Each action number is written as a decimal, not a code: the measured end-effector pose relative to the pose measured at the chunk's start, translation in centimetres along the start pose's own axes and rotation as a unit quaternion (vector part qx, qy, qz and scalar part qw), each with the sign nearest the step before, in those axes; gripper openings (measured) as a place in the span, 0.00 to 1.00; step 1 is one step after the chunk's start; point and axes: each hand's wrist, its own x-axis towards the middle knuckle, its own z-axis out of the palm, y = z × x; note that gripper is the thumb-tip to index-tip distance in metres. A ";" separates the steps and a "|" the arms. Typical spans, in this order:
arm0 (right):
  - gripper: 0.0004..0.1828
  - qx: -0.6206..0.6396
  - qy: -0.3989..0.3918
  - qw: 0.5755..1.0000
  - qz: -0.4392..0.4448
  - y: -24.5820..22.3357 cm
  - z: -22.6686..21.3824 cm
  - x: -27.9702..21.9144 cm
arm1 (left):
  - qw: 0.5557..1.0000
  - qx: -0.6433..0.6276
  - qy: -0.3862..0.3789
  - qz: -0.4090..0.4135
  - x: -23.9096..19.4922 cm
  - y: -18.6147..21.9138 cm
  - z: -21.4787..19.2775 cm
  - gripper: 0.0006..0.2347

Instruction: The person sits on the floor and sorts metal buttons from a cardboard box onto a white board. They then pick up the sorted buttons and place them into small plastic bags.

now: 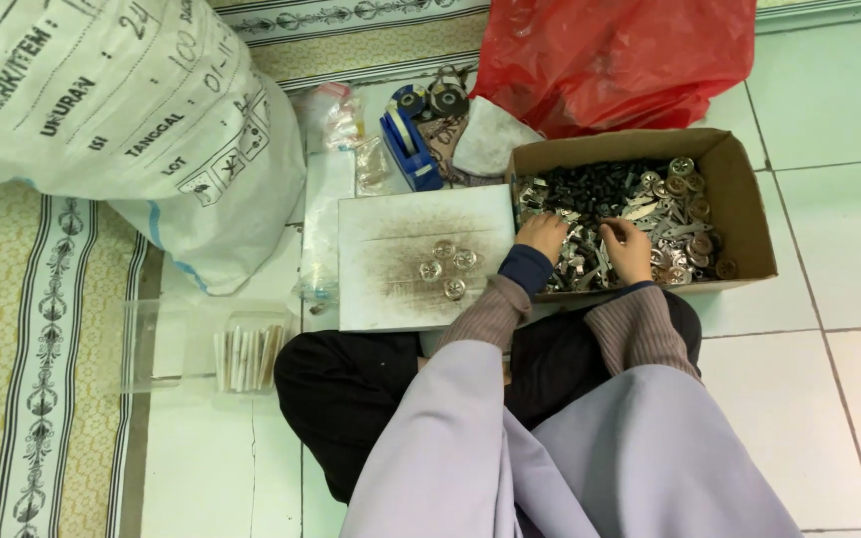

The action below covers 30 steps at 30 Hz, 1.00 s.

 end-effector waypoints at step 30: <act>0.20 -0.398 -0.313 0.839 0.197 -8.1 -1.8 -2.4 | 0.942 0.083 -0.324 0.004 -3.3 4.0 -4.8 0.05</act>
